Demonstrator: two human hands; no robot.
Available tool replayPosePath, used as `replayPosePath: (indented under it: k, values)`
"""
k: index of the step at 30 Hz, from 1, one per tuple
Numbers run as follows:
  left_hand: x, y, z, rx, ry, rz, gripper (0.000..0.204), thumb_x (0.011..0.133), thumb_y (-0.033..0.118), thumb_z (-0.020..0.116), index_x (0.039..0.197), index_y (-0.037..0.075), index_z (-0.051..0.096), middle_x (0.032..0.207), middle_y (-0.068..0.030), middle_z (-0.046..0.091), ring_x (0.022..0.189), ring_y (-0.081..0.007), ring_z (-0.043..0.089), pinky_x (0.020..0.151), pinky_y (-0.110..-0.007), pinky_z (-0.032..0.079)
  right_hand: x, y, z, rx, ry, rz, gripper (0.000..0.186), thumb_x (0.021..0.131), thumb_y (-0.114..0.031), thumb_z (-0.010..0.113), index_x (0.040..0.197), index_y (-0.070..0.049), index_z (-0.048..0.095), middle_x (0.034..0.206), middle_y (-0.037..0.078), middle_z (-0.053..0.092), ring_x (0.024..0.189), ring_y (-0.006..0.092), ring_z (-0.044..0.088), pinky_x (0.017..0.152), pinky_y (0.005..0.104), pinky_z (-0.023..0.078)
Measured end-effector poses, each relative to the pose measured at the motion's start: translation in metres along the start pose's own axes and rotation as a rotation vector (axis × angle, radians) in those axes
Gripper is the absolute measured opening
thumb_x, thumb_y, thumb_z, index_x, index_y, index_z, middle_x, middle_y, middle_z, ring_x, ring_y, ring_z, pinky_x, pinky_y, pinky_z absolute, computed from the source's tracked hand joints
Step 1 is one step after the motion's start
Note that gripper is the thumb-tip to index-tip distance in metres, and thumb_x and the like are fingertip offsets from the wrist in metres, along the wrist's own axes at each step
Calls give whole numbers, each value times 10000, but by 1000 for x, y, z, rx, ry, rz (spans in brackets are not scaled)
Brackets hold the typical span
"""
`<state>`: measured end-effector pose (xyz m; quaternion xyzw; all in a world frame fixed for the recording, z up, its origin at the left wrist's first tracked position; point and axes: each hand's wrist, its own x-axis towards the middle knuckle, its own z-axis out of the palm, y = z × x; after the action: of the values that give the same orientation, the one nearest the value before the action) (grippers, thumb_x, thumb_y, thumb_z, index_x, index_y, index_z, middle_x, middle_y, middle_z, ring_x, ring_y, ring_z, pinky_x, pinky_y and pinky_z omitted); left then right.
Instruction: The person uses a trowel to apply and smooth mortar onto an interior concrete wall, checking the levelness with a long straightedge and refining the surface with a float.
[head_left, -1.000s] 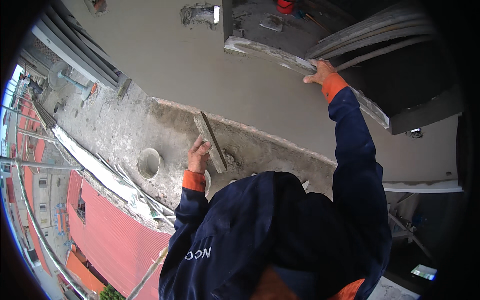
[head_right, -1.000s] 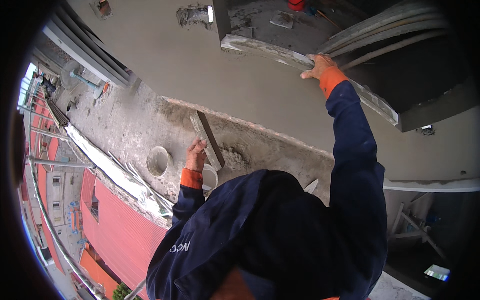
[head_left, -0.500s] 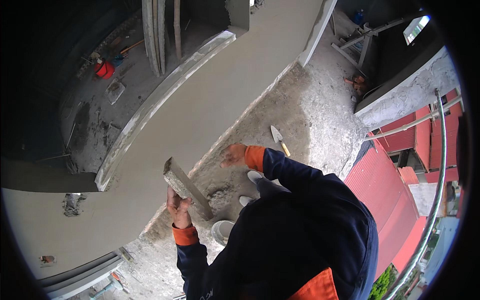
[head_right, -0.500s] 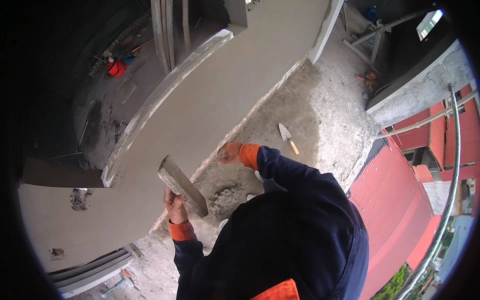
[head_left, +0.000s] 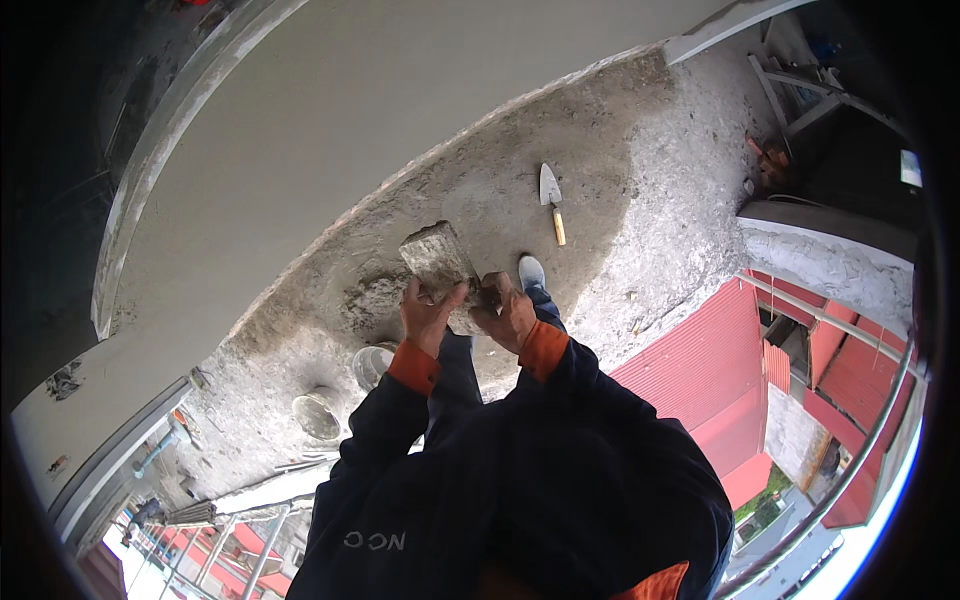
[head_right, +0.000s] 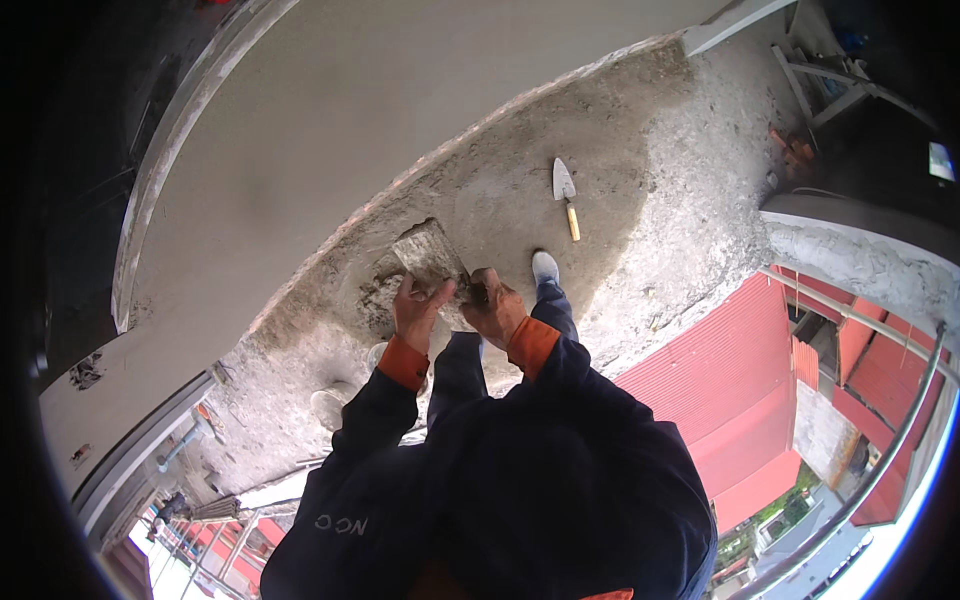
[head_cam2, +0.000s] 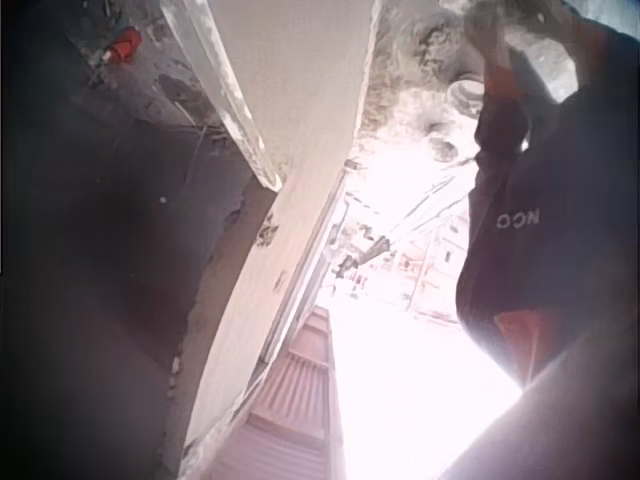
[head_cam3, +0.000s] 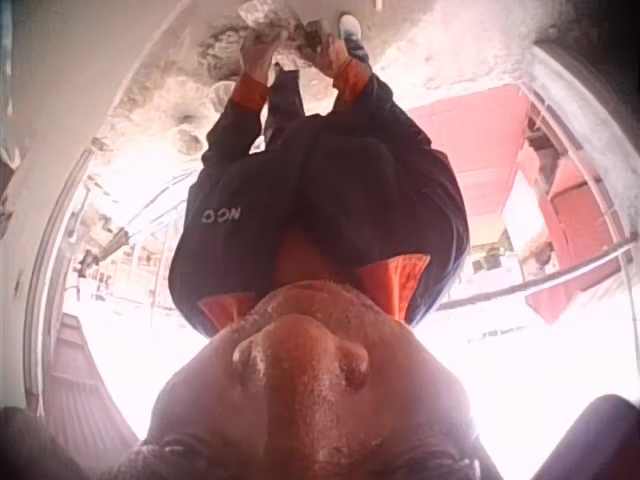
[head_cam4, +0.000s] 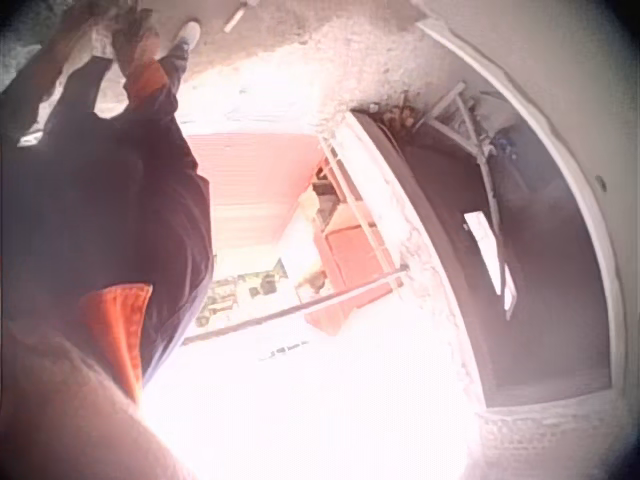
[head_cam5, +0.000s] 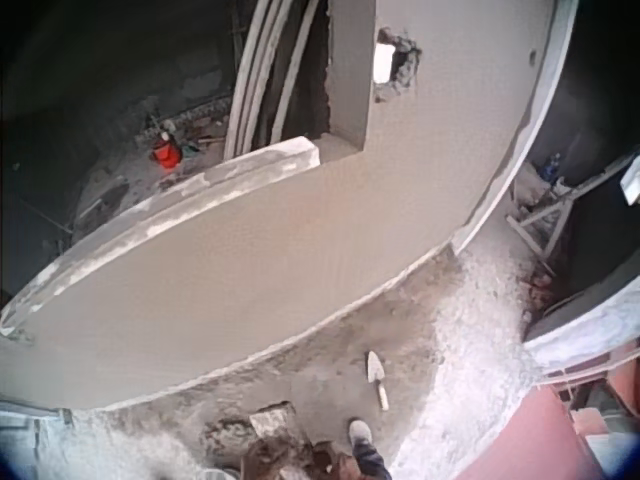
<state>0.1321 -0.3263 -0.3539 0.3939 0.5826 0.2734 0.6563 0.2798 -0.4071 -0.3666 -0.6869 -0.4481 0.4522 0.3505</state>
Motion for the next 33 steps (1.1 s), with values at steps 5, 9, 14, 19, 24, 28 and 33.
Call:
replayPosePath:
  k: [5, 9, 14, 19, 24, 28, 33]
  values:
    - [18, -95, -2, -97, 24, -332, 323, 841, 216, 728, 1056, -11, 649, 941, -43, 676, 822, -120, 625, 736, -270, 495, 24, 88, -34, 145, -293, 101, 542, 724, -173, 745, 1179, -52, 478, 1079, 186, 581, 1013, 333, 589, 849, 418, 472]
    - [38, -149, 26, -68, 193, -506, 362, 749, 170, 797, 1036, -11, 671, 921, -63, 683, 800, -145, 633, 727, -297, 496, 54, 109, -29, -409, -440, -114, 678, 693, -292, 779, 1259, -66, 483, 1196, 186, 526, 1110, 352, 519, 918, 452, 429]
    - [93, -222, 44, -98, 422, -541, 441, 671, 186, 837, 998, -61, 672, 926, -115, 695, 801, -159, 652, 728, -299, 521, 87, 180, 49, -629, -417, -117, 758, 670, -463, 753, 1264, -64, 502, 1213, 185, 518, 1115, 368, 502, 929, 472, 418]
    - [160, -315, 16, -99, 429, -455, 480, 698, 236, 817, 1043, -55, 653, 979, -141, 682, 875, -201, 649, 772, -324, 516, 164, 275, 117, -586, -551, 88, 766, 654, -468, 747, 1271, -83, 509, 1164, 187, 563, 1126, 390, 495, 952, 486, 412]
    - [179, -372, -20, -217, 359, -414, 691, 835, 362, 728, 1297, -77, 463, 1154, -210, 612, 974, -228, 625, 894, -349, 450, 271, 379, 142, -255, -431, 428, 940, 606, -485, 804, 1392, -113, 448, 1295, 187, 548, 1143, 361, 548, 963, 467, 443]
    - [112, -423, -53, -301, 169, -566, 529, 895, 269, 671, 1254, -81, 503, 1093, -192, 638, 989, -231, 629, 909, -360, 467, 394, 445, 121, -392, -67, 390, 956, 653, -479, 764, 1407, -8, 409, 1354, 247, 493, 1208, 393, 521, 1007, 434, 429]
    - [144, -381, -75, -369, 223, -466, 335, 911, 118, 639, 1176, -71, 559, 1027, -151, 668, 981, -191, 637, 876, -306, 496, 483, 517, 128, -658, 51, 216, 844, 682, -519, 725, 1320, -11, 509, 883, 182, 650, 877, 318, 623, 825, 453, 491]
